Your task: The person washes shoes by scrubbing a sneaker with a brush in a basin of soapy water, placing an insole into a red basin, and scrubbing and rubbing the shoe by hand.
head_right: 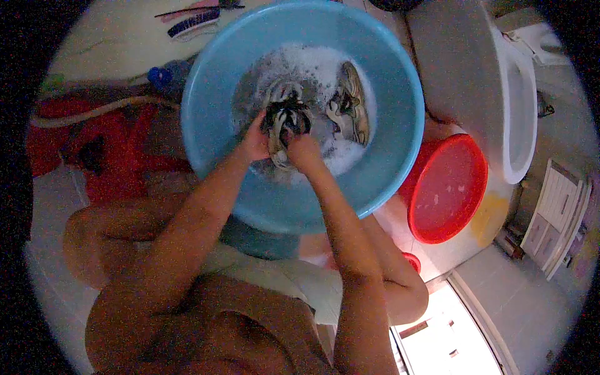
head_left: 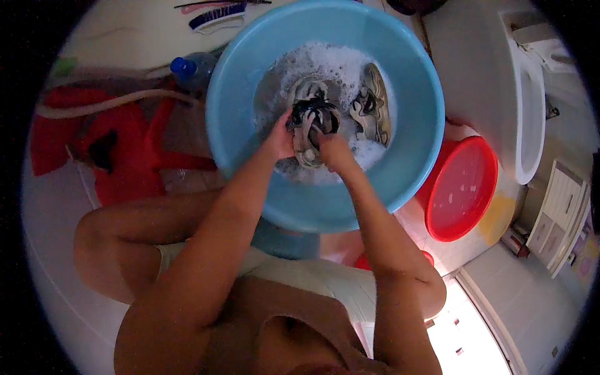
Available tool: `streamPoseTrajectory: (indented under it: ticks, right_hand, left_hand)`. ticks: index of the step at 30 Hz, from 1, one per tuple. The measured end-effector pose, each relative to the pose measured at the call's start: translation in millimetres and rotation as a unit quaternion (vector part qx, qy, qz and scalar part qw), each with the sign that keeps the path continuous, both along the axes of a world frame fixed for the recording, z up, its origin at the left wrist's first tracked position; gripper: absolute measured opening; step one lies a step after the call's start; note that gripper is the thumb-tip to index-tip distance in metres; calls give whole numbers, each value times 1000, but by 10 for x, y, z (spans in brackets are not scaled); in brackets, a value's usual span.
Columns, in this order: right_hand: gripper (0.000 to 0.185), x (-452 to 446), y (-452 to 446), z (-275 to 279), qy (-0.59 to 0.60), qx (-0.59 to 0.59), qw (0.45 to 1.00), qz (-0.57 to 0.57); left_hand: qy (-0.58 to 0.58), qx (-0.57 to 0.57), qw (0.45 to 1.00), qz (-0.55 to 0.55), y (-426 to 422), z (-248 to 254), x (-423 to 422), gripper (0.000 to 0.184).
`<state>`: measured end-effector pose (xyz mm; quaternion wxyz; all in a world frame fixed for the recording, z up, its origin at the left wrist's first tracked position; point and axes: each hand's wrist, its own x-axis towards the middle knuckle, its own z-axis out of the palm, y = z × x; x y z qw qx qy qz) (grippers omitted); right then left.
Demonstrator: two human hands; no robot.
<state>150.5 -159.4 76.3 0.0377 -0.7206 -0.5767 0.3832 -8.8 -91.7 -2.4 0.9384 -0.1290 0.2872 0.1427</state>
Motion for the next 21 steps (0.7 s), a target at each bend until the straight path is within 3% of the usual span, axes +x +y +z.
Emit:
streamPoseTrajectory:
  ticks: [1,4,7,10,13,14,17,20,21]
  right_hand:
    - [23,-32,12,183,-136,70,964,219]
    - [20,-256,212,948,-157,-64,984,62]
    - [20,3,317,353,-122,67,990,-18]
    - [20,41,487,48,-176,219,959,37]
    - [22,-202,513,-58,-257,130,958,3]
    - [23,-246,535,-87,-249,130,960,-19]
    - [25,-144,640,-271,-230,203,952,-1]
    - [23,-100,662,-71,-170,195,966,-25]
    - [22,-61,683,11,-127,242,962,9]
  left_hand:
    - [-1,-6,1000,4,-71,20,-6,67]
    - [44,-5,999,1,-130,1,75,78]
    - [33,0,999,13,-146,-169,48,77]
    - [138,2,990,-12,-63,124,45,75]
    - [66,-21,997,22,-124,-71,28,73]
    - [51,-38,997,50,-152,-125,12,62]
    - [26,-34,993,106,-209,-67,28,73]
    - [25,4,992,127,-183,88,45,71]
    - [54,34,989,134,-168,80,45,70]
